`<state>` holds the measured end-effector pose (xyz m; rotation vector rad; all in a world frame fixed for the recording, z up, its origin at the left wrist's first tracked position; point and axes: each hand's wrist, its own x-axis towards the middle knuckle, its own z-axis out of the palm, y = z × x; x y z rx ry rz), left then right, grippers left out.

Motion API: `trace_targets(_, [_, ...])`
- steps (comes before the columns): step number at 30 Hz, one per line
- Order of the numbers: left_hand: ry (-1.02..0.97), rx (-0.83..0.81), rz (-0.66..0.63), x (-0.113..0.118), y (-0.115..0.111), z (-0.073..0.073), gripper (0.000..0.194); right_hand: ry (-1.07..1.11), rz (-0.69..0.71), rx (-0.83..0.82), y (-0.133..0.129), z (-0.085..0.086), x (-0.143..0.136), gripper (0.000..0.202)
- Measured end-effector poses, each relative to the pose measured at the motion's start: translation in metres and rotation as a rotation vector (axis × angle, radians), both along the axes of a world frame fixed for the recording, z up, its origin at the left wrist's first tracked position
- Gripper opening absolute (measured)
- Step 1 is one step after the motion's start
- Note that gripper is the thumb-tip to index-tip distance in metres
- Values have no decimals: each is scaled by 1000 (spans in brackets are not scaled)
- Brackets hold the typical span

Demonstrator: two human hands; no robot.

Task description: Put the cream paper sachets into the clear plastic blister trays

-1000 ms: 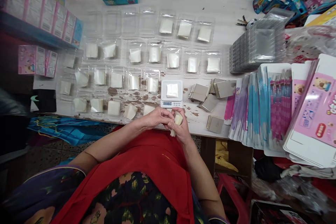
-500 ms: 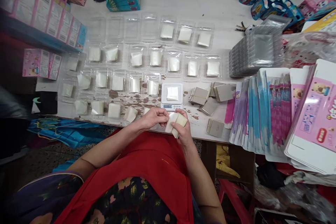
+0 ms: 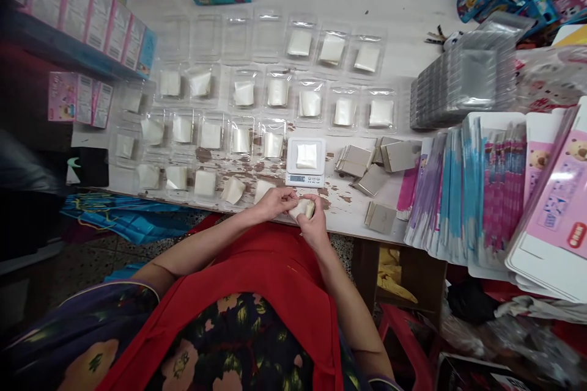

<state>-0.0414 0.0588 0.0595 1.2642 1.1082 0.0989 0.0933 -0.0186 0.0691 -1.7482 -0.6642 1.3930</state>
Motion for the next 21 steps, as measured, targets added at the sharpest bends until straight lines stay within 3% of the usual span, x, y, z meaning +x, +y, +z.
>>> trace_targets(3, [158,297,-82,-2,3,-4,12,39,-41,-1,-2,-5,-3,47])
trace_targets(5, [212,371,-92,-3,6,-6,14,115,-101,-15,-2,-8,-5,51])
trace_targets(10, [152,281,1,-9,15,-10,13,271,-266,-106,-3,-20,-6,59])
trace_targets(14, [49,126,90,-11,16,-14,13,287,-161,-198,-8,-29,-4,42])
trace_targets(17, [98,223,90,-10,23,-19,12,329,-110,-196,-11,-33,-3,32])
trace_targets(21, [158,359,109,2,47,-26,11,373,-128,-182,-10,-33,0,35])
